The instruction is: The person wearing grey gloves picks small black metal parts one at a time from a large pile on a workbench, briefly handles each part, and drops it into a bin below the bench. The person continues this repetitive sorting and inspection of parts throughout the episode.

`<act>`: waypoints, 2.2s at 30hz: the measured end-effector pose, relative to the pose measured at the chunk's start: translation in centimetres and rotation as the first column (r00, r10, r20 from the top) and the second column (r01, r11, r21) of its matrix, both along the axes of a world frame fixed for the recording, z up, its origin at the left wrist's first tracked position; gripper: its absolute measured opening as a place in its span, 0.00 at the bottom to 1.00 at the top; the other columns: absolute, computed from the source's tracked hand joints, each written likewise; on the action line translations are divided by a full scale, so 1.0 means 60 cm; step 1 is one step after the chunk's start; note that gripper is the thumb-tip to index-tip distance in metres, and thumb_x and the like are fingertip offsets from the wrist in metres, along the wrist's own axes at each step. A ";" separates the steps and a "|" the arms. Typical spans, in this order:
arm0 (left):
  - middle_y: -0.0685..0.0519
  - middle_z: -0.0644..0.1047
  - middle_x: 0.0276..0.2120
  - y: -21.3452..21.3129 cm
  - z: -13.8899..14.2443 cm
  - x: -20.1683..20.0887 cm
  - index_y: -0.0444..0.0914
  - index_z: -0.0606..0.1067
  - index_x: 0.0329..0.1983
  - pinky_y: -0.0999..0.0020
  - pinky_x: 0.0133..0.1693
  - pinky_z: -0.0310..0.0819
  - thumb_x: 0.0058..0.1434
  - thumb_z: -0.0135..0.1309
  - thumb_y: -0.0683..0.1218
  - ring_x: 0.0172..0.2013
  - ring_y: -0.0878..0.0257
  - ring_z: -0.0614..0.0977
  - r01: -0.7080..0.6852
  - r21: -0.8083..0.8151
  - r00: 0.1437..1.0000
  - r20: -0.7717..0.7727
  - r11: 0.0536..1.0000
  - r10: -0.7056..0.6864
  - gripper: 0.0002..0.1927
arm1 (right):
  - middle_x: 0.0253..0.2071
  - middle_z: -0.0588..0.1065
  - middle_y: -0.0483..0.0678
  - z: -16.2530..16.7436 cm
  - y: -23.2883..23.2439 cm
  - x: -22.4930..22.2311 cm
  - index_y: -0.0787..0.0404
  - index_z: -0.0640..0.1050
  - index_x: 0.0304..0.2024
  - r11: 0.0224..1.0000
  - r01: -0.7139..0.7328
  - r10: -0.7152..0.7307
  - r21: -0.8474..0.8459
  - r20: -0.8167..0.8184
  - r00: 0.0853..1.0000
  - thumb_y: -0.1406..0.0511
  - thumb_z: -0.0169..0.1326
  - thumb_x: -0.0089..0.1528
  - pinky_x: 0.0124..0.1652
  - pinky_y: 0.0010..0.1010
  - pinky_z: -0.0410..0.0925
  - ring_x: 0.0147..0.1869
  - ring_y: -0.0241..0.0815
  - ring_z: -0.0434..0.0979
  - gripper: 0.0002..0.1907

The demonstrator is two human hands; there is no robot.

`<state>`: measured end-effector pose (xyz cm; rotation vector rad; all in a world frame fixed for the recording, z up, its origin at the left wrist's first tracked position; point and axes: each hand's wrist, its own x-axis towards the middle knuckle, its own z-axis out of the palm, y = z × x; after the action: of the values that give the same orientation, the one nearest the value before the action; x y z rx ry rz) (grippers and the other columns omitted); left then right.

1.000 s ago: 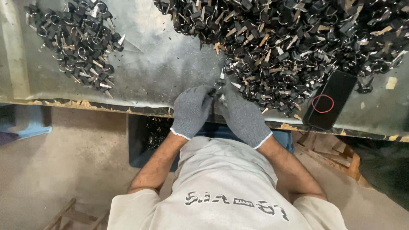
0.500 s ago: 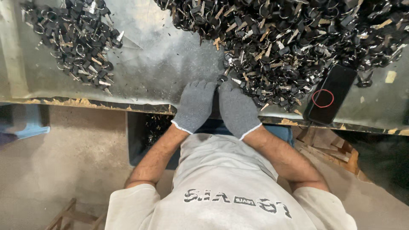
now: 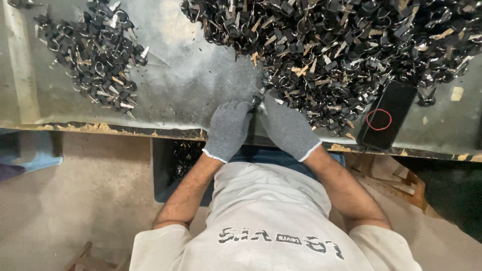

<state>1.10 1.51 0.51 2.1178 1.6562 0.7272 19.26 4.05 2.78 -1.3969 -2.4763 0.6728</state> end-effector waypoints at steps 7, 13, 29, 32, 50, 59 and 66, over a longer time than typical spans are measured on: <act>0.44 0.78 0.40 -0.008 -0.005 -0.004 0.36 0.74 0.52 0.50 0.48 0.73 0.56 0.54 0.38 0.44 0.45 0.80 0.020 0.054 0.998 0.063 0.998 -0.024 0.18 | 0.35 0.77 0.51 -0.002 -0.025 -0.014 0.58 0.72 0.45 0.991 -0.017 -0.035 0.130 0.389 0.920 0.63 0.53 0.63 0.22 0.40 0.73 0.29 0.48 0.82 0.10; 0.44 0.78 0.40 -0.003 -0.007 -0.004 0.36 0.74 0.54 0.50 0.50 0.74 0.59 0.53 0.37 0.44 0.45 0.80 0.093 0.110 0.995 0.023 0.990 -0.096 0.18 | 0.53 0.73 0.78 -0.002 0.001 -0.009 0.69 0.69 0.49 0.995 -0.082 0.085 0.060 -0.051 0.995 0.63 0.53 0.61 0.35 0.48 0.77 0.38 0.66 0.81 0.18; 0.46 0.75 0.30 -0.021 -0.004 0.005 0.39 0.73 0.33 0.50 0.38 0.73 0.58 0.61 0.43 0.34 0.46 0.79 -0.101 0.007 0.995 0.024 0.995 0.101 0.07 | 0.31 0.76 0.57 0.002 -0.026 0.011 0.65 0.71 0.42 0.994 -0.038 0.013 0.105 0.230 0.973 0.62 0.54 0.65 0.21 0.42 0.72 0.27 0.54 0.81 0.11; 0.46 0.75 0.31 -0.032 -0.012 0.014 0.38 0.72 0.34 0.51 0.40 0.74 0.57 0.57 0.39 0.35 0.47 0.80 -0.028 0.050 0.999 0.024 0.998 0.027 0.05 | 0.30 0.76 0.54 -0.002 -0.037 0.000 0.62 0.71 0.40 0.968 -0.094 0.009 0.231 0.346 0.938 0.65 0.53 0.66 0.19 0.39 0.71 0.26 0.50 0.81 0.07; 0.42 0.77 0.36 0.025 0.053 -0.013 0.34 0.75 0.48 0.47 0.44 0.72 0.59 0.57 0.51 0.39 0.42 0.79 0.003 0.168 0.994 0.108 0.986 -0.022 0.19 | 0.58 0.72 0.70 0.050 -0.030 -0.010 0.65 0.65 0.56 0.995 -0.016 0.020 0.095 -0.041 0.999 0.63 0.58 0.54 0.35 0.46 0.75 0.52 0.64 0.80 0.30; 0.48 0.81 0.36 0.011 0.030 0.000 0.40 0.77 0.43 0.53 0.40 0.74 0.59 0.62 0.48 0.37 0.49 0.82 -0.105 -0.134 0.972 0.196 0.985 0.130 0.12 | 0.30 0.78 0.61 0.026 -0.024 0.019 0.66 0.69 0.51 0.973 0.177 -0.152 -0.148 0.167 0.974 0.59 0.55 0.67 0.30 0.52 0.73 0.32 0.63 0.81 0.19; 0.47 0.79 0.38 -0.006 0.004 0.012 0.39 0.76 0.42 0.52 0.45 0.73 0.59 0.57 0.42 0.43 0.48 0.80 -0.052 0.033 0.999 -0.012 0.998 0.052 0.08 | 0.35 0.78 0.63 -0.004 -0.015 -0.010 0.69 0.61 0.69 0.995 0.093 -0.088 -0.017 0.213 0.973 0.61 0.52 0.66 0.24 0.49 0.74 0.26 0.62 0.81 0.33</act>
<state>1.83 1.17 0.73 2.1128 1.7238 0.7624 18.68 3.12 2.55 -1.6601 -2.5496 0.5672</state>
